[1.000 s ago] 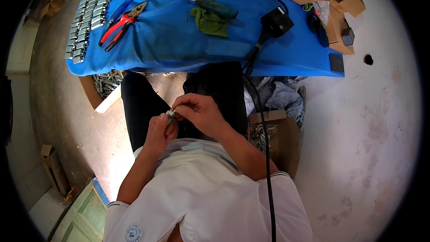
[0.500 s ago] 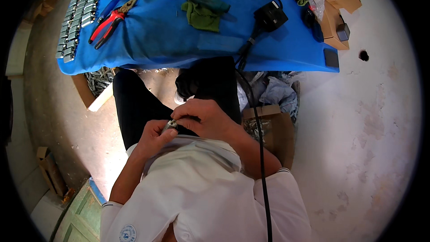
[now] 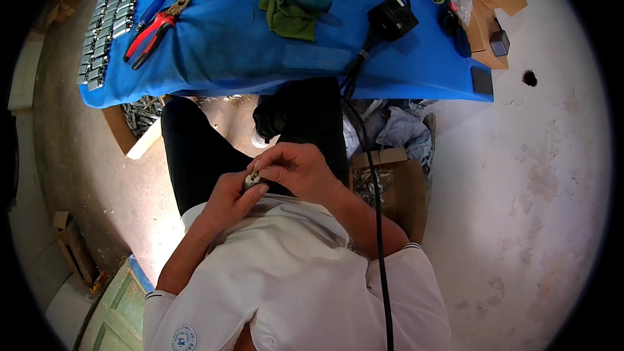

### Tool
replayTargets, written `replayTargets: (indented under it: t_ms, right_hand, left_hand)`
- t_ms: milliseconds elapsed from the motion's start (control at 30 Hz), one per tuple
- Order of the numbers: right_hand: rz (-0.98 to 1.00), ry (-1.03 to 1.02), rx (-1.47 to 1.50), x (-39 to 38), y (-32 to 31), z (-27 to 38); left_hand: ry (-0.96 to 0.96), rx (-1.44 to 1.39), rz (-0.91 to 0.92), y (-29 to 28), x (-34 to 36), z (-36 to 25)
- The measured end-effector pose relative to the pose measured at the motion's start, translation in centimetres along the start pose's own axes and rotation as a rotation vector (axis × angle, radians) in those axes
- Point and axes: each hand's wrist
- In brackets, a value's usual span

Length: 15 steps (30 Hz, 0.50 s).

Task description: The person uses a soldering iron to heat a small metallic component held in the left hand, then sets the iron down and continues to manipulate the component with both hands, occasionally picking up a small piece from a nearby box.

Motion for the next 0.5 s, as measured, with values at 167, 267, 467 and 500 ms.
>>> replayTargets:
  t_ms: [167,267,467,500]
  right_hand:
    - [0.008,0.157,0.211,0.00,-0.37,-0.75]
    - [-0.002,0.194,0.229,-0.12,-0.53,-1.02]
    - [-0.135,0.185,0.203,-0.63,0.32,-0.20]
    - [-0.137,0.181,0.156,-0.72,0.43,-0.24]
  left_hand:
    - [0.026,0.068,-0.065,0.69,0.01,-0.19]
    - [0.054,0.127,-0.105,0.76,0.15,-0.61]
    - [0.107,0.233,-0.151,1.08,0.56,0.19]
    - [0.107,0.246,-0.155,1.15,0.67,0.08]
Point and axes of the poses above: each hand's wrist, its own x-axis towards the middle knuckle, its own y-axis out of the palm, z = x × y, and after that the axes turned 10 degrees about -z, right-handed
